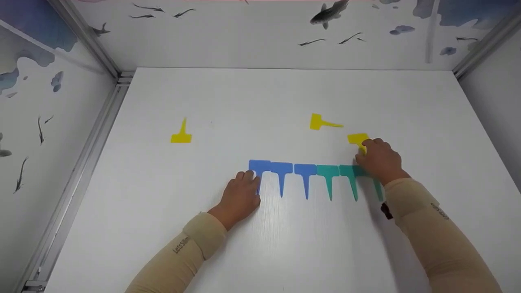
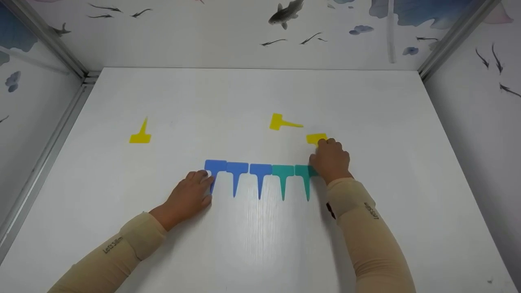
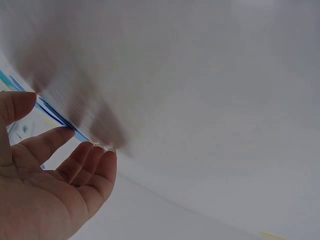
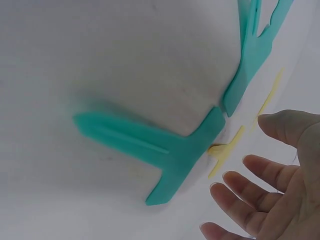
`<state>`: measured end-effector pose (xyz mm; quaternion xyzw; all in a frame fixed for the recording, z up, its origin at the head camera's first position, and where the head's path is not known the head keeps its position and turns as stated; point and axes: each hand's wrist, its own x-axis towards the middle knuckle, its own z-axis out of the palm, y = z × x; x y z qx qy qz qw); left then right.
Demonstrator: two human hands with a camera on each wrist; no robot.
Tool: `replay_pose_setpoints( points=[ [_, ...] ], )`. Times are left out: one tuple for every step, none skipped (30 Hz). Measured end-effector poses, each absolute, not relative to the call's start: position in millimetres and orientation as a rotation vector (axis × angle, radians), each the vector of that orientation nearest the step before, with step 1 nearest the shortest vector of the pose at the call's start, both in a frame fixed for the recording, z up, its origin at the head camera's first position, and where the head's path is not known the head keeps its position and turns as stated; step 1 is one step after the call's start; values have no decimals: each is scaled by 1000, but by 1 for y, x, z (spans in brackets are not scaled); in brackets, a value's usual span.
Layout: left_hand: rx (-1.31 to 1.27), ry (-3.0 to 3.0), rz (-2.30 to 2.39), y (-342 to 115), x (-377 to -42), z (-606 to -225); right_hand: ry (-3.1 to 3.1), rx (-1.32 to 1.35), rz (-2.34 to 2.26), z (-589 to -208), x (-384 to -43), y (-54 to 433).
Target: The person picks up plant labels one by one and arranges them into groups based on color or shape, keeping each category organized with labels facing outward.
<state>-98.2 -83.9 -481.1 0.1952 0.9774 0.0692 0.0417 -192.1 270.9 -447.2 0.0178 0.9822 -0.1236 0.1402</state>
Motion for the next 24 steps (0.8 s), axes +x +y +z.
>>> replay_pose_setpoints(
  points=[
    [594, 2991, 207, -84, -98, -481, 2840, 60, -357, -447, -193, 271],
    [591, 2991, 203, -83, -99, -482, 2841, 69, -359, -447, -194, 272],
    [589, 2992, 199, -83, -99, -482, 2839, 80, -362, -448, -194, 272],
    [592, 2998, 192, -83, -99, -483, 2835, 87, -361, -448, -195, 273],
    [596, 3004, 185, -83, -99, -483, 2828, 99, -359, -449, -197, 274],
    [597, 3007, 178, -83, -100, -484, 2819, 114, -362, -450, -198, 275],
    [596, 3011, 175, -84, -100, -485, 2808, 128, -368, -451, -199, 276],
    [596, 3014, 174, -84, -100, -485, 2797, 143, -376, -451, -201, 277],
    [595, 3016, 171, -84, -100, -486, 2790, 155, -379, -452, -202, 277],
    [594, 3018, 167, -84, -100, -486, 2783, 166, -380, -452, -204, 278],
    [587, 3013, 171, -84, -100, -486, 2777, 179, -381, -453, -205, 278],
    [578, 3007, 173, -83, -100, -486, 2772, 185, -383, -453, -207, 278],
    [572, 3006, 180, -83, -100, -486, 2767, 193, -383, -454, -208, 279],
    [568, 3003, 184, -83, -100, -486, 2765, 201, -380, -454, -209, 279],
    [564, 3001, 189, -83, -100, -486, 2766, 206, -372, -455, -210, 279],
    [561, 3000, 195, -83, -100, -485, 2765, 213, -367, -455, -211, 279],
    [558, 2998, 197, -83, -100, -485, 2765, 219, -364, -456, -212, 279],
    [556, 2996, 198, -83, -100, -485, 2764, 228, -366, -456, -213, 279],
    [557, 2998, 201, -83, -100, -485, 2765, 232, -363, -456, -214, 279],
    [556, 2997, 199, -83, -100, -485, 2768, 233, -360, -457, -214, 279],
    [557, 2999, 196, -83, -100, -485, 2771, 231, -358, -457, -215, 279],
    [559, 3002, 190, -83, -100, -485, 2776, 228, -357, -458, -215, 279],
    [560, 3005, 186, -83, -100, -485, 2781, 223, -357, -458, -216, 278],
    [561, 3009, 186, -83, -99, -486, 2788, 222, -359, -458, -216, 277]
  ],
)
